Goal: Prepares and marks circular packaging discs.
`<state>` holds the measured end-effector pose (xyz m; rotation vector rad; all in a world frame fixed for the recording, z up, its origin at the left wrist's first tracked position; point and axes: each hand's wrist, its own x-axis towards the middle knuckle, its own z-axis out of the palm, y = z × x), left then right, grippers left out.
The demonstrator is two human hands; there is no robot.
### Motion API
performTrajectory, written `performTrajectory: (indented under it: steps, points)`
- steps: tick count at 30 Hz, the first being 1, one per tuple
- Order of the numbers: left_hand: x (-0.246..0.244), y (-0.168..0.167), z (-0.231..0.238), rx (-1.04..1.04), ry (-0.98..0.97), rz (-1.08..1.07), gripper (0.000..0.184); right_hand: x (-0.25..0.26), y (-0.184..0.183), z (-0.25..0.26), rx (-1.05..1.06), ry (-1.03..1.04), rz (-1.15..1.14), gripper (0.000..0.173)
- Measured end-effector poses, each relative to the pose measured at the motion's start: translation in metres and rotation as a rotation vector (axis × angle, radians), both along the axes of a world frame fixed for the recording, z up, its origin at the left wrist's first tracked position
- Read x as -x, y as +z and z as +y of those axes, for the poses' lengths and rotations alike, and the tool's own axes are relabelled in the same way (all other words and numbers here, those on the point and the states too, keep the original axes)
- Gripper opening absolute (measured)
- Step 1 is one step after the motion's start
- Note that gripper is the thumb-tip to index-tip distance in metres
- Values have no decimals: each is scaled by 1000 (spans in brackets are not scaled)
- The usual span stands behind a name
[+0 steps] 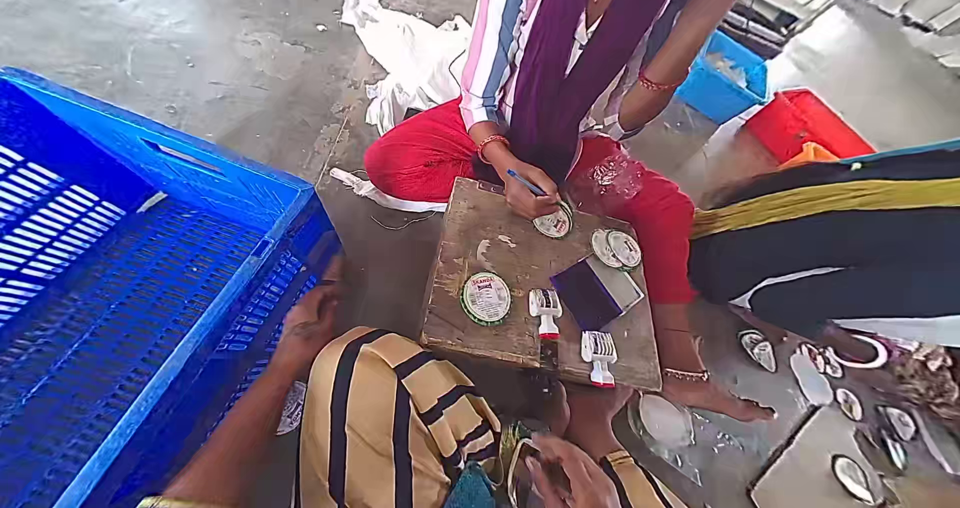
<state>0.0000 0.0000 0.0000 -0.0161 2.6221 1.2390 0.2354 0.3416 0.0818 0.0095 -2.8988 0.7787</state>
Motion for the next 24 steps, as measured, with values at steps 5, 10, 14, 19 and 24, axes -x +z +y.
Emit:
performTrajectory:
  steps: [5,10,14,19,24]
  points:
    - [-67,75,15,-164,-170,279,25,78,10,-41,10,223,353,28]
    - [-104,115,83,-418,-482,119,17,108,11,-57,-4,225,398,23]
    - [-69,115,113,-530,-567,35,26,120,-7,-15,415,-49,384,20]
    - [20,108,163,-125,-590,310,25,148,-12,-13,1071,-301,268,50]
    - [61,79,177,45,-912,115,39,180,-43,-25,910,-229,188,33]
